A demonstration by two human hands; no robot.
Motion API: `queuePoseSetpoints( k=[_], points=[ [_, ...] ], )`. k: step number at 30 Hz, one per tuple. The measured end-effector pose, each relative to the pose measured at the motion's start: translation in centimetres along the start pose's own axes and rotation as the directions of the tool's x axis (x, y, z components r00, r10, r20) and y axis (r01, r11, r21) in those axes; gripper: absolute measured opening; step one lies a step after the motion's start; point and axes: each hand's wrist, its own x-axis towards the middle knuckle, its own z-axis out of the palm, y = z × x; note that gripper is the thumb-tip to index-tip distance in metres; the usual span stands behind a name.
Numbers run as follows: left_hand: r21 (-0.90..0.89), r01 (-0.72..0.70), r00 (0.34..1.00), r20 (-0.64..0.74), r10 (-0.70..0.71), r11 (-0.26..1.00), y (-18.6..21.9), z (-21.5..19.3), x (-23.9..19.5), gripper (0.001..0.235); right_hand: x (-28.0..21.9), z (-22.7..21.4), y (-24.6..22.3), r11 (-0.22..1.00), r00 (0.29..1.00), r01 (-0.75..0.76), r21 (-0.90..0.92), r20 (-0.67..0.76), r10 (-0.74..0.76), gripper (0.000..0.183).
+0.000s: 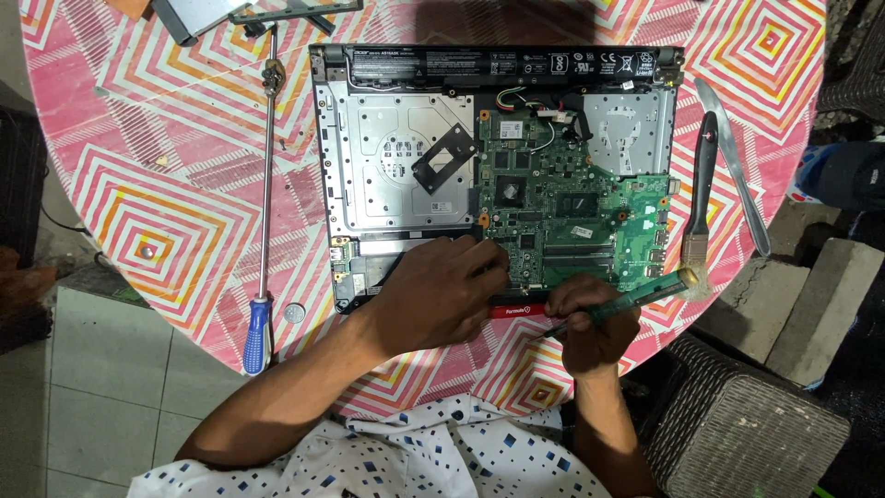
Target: The person uses a screwdriver to remove screws from a laptop motherboard and then detaches a small black component. They then place a copper heat pipe assembly onto the motherboard and install a cooling fan, securing it in place.
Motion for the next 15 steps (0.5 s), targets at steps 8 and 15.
queuePoseSetpoints(
  k=[8, 15],
  points=[
    [0.042, -0.03, 0.997, -0.065, 0.033, 0.999, 0.0, 0.2, -0.1, 0.035, -0.1, 0.1, 0.1, 1.0, 1.0, 0.001, 0.02, -0.012, -0.001, 0.044],
    [0.205, 0.182, 0.839, -0.542, -0.043, 0.962, -1.9, -1.0, -0.4, 0.018, 0.0, 0.4, 0.1, 0.996, 0.995, 0.084, 0.009, -0.054, -0.083, 0.041]
  ],
)
